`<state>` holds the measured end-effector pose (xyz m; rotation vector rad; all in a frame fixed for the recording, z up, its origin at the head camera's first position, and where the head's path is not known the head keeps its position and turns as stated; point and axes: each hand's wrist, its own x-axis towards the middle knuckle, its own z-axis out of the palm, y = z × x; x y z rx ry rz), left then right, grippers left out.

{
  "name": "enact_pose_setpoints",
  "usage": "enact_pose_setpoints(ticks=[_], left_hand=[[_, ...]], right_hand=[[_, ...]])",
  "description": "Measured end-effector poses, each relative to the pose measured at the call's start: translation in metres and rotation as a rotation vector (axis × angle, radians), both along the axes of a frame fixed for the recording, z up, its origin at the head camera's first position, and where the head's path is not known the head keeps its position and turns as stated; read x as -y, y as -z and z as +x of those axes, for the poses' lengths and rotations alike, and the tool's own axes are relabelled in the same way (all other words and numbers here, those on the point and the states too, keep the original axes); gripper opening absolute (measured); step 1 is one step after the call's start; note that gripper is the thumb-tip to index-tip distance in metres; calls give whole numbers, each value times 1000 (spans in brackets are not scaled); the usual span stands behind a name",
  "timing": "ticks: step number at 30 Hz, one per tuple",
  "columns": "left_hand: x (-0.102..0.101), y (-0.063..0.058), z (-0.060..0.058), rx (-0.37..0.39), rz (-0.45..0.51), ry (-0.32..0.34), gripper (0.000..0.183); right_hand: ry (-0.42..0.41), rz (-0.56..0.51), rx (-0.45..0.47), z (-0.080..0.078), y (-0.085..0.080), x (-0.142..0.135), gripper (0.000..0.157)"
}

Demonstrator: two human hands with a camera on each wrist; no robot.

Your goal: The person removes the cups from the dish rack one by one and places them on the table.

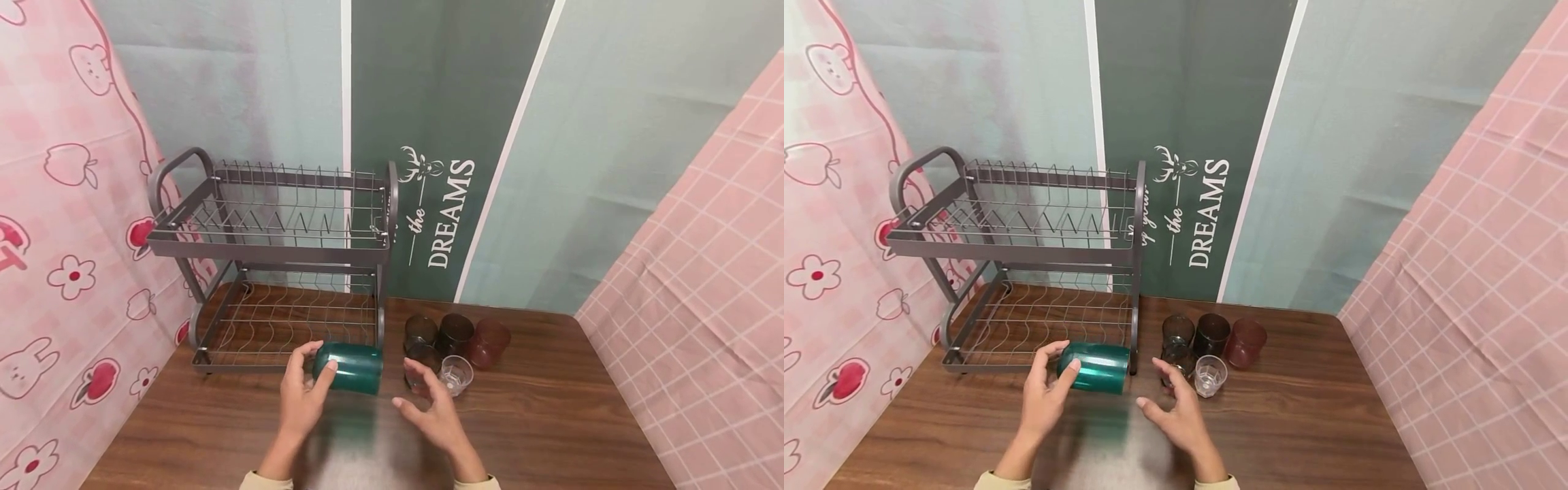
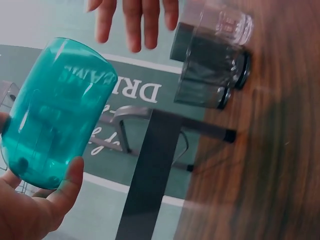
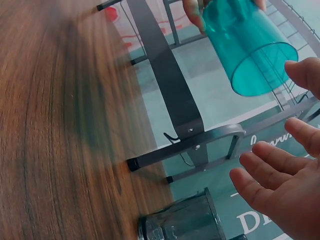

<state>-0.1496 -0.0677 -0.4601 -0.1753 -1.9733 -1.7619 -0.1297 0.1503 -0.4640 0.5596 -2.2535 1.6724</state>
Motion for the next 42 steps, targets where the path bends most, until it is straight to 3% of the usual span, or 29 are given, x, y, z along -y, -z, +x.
enact_pose_setpoints(ticks=[5,8,16,23,29,37,41,42], left_hand=[[-10,-17,14,42,7,18,34],[-13,-15,16,68,5,33,32],[-18,24,7,102,50,96,31],[-21,31,6,137,96,152,31],[-23,31,6,167,94,162,33],[-24,28,2,108,46,175,32],[-24,25,0,112,43,200,34],[-25,20,2,126,40,206,35]], right_hand=[[-56,-33,5,2,-2,3,59],[-106,-68,4,2,-2,3,60],[-246,-191,36,-7,17,1,72],[-260,-258,65,-9,24,1,70],[-281,-270,32,-10,25,0,67],[-286,-274,0,-14,23,-3,65],[-268,-259,-14,-16,21,-4,67],[-261,-254,-13,-15,18,-4,67]])
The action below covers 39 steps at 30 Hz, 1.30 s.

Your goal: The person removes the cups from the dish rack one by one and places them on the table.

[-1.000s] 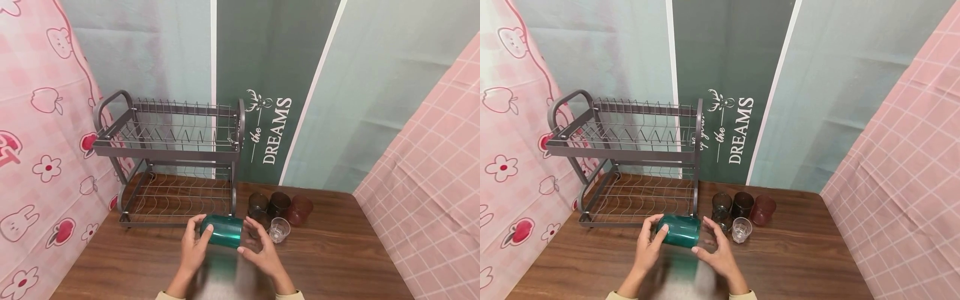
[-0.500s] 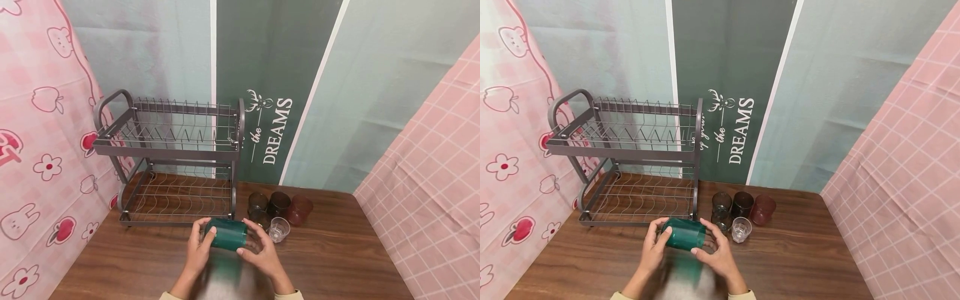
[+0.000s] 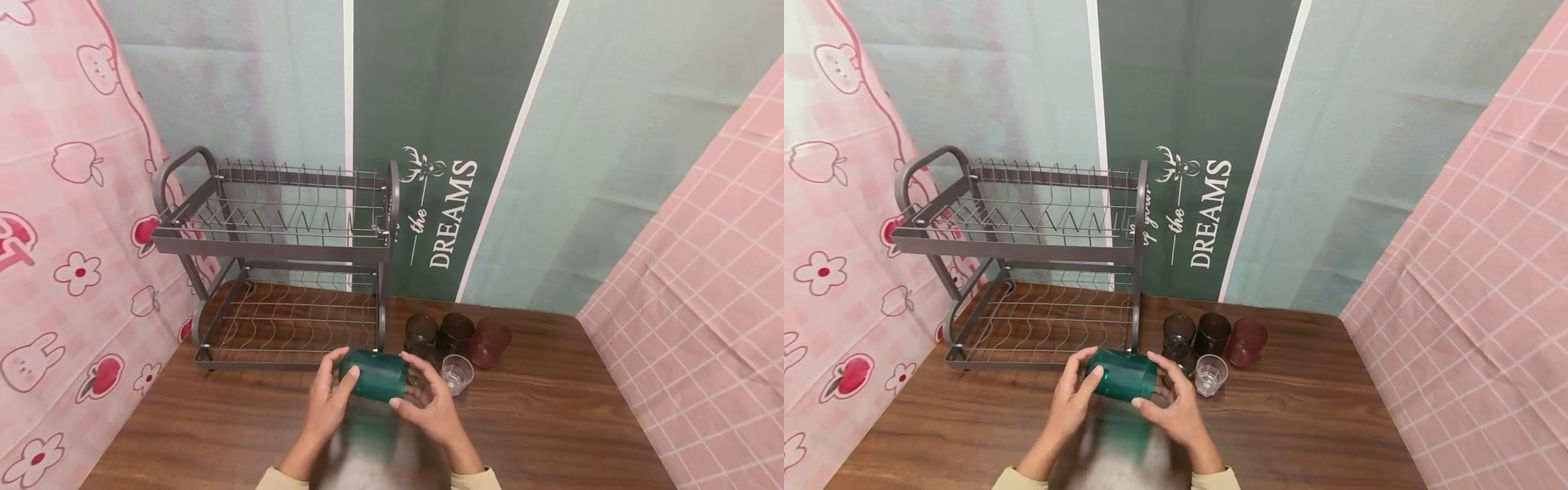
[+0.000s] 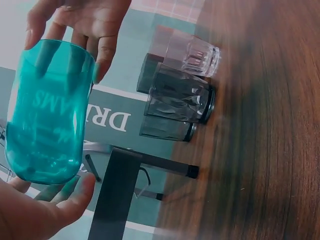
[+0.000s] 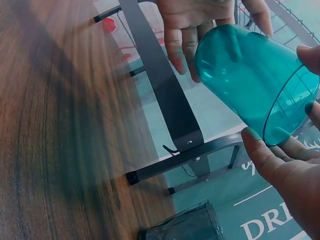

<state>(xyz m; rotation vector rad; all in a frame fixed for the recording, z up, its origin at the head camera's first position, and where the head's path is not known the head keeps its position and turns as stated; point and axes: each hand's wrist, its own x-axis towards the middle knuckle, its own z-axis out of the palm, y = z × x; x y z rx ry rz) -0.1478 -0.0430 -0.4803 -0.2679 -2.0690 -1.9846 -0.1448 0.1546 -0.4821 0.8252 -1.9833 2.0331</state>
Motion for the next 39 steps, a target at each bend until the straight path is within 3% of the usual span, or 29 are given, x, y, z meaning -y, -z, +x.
enact_pose_setpoints(ticks=[5,7,14,18,25,29,39], left_hand=[[-4,2,-10,-23,-77,9,40],[-5,7,-16,-58,-139,10,42],[-13,5,-26,-176,-368,6,45],[-17,5,-31,-251,-511,2,46],[-22,2,-34,-350,-708,0,45],[-26,-1,-37,-402,-782,1,43],[-36,3,-39,-451,-916,-2,40]], right_hand=[[65,23,20,6,-23,-4,64],[115,57,28,8,-31,-9,62],[284,178,69,10,-46,-31,62],[353,227,51,9,-46,-42,61],[459,347,104,-1,-28,-64,63],[509,417,104,-2,-29,-73,63],[619,560,69,2,-39,-90,62]])
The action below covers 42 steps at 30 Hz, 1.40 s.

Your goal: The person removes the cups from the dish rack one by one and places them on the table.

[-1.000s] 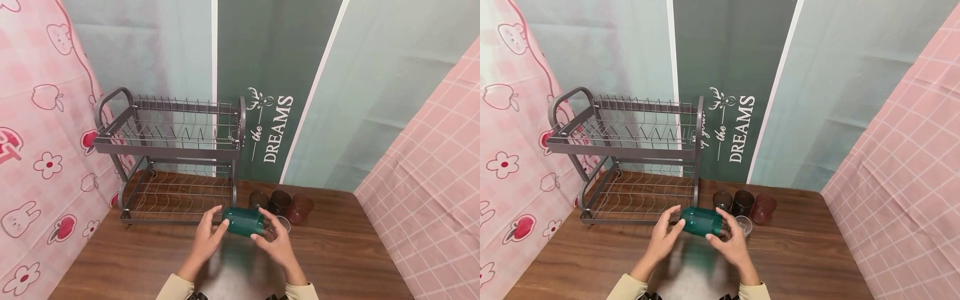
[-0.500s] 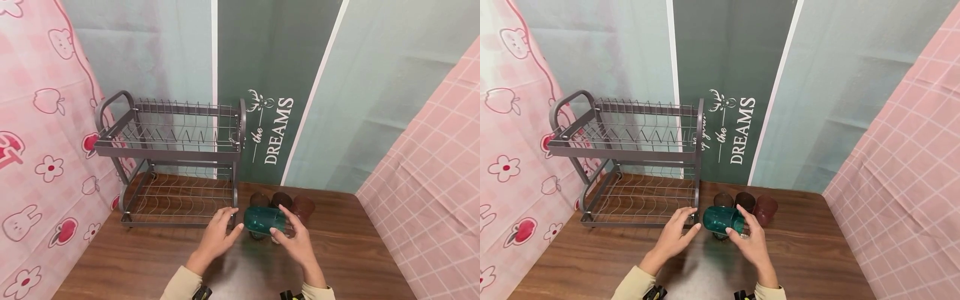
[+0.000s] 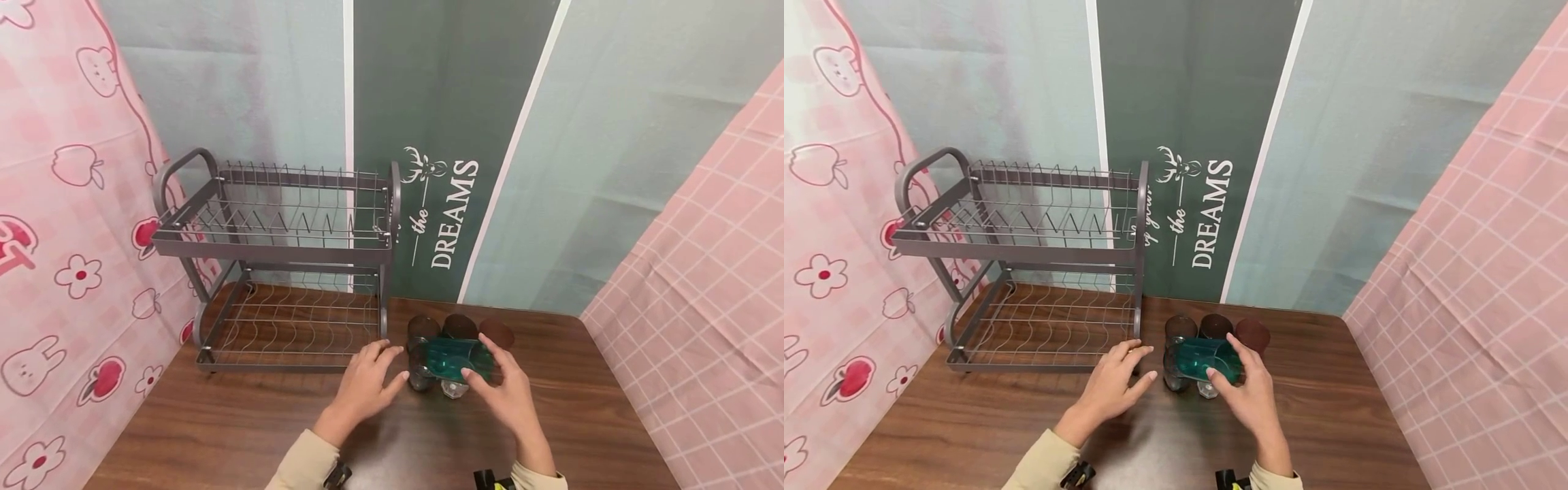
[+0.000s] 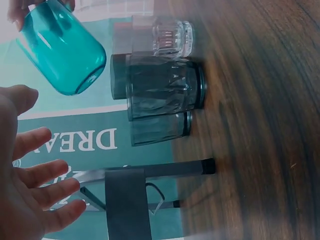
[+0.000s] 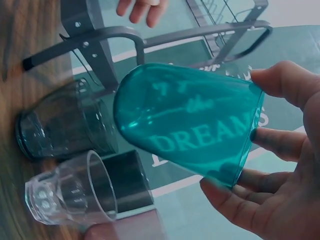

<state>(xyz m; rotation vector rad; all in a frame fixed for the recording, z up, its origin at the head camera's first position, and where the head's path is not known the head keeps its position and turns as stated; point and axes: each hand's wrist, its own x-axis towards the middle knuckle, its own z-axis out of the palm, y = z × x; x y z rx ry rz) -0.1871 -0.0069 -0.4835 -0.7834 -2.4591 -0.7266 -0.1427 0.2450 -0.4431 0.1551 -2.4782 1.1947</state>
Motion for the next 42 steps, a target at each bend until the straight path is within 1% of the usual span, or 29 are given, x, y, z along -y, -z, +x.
enact_pose_setpoints(ticks=[6,13,19,23,27,31,34,39,42], left_hand=[[-6,4,2,-3,-57,-3,39],[-13,3,3,-6,-116,-12,40],[-19,3,4,-54,-189,-24,41],[-25,3,3,-89,-216,-29,39],[-33,2,3,-97,-244,-24,39],[-41,4,4,-116,-253,-13,39],[-47,6,4,-138,-242,-4,38],[-55,6,4,-127,-235,8,36],[-59,6,4,-122,-232,3,36]], right_hand=[[42,50,10,4,-7,-7,63],[91,113,4,7,-9,-19,63],[101,162,5,9,-9,-28,64],[101,188,37,10,-11,-35,65],[110,215,61,10,-13,-41,66],[122,232,59,9,-11,-47,66],[126,242,77,8,-10,-52,67],[131,256,128,5,-7,-58,68],[131,267,151,1,-3,-61,67]])
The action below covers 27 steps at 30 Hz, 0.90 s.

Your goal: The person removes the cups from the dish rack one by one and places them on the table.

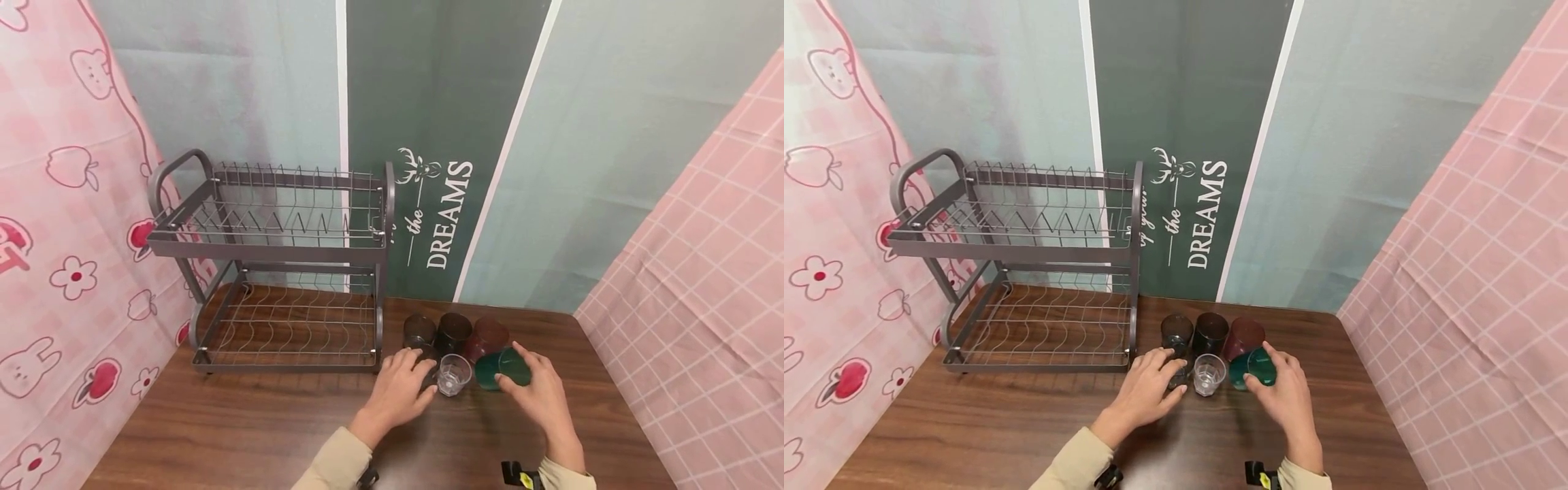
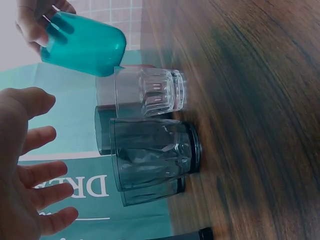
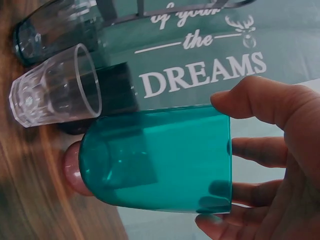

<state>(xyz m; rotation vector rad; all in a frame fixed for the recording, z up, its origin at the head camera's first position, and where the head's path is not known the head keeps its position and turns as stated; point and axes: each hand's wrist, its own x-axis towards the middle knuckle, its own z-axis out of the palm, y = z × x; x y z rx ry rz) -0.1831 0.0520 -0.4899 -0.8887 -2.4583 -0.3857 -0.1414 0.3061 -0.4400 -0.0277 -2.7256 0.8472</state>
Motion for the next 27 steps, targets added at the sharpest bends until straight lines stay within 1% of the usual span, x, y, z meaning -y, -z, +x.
enact_pose_setpoints(ticks=[5,12,18,27], left_hand=[[-5,0,-1,-6,-7,-7,37],[-12,1,-2,7,-37,-17,36],[-19,3,-6,-3,-24,-13,36],[-24,9,-8,-1,-13,-12,35]], right_hand=[[-11,12,19,-7,8,-2,66],[-16,27,78,-16,20,-3,66],[-19,36,83,-25,31,-2,66],[-1,48,96,-32,40,0,66]])
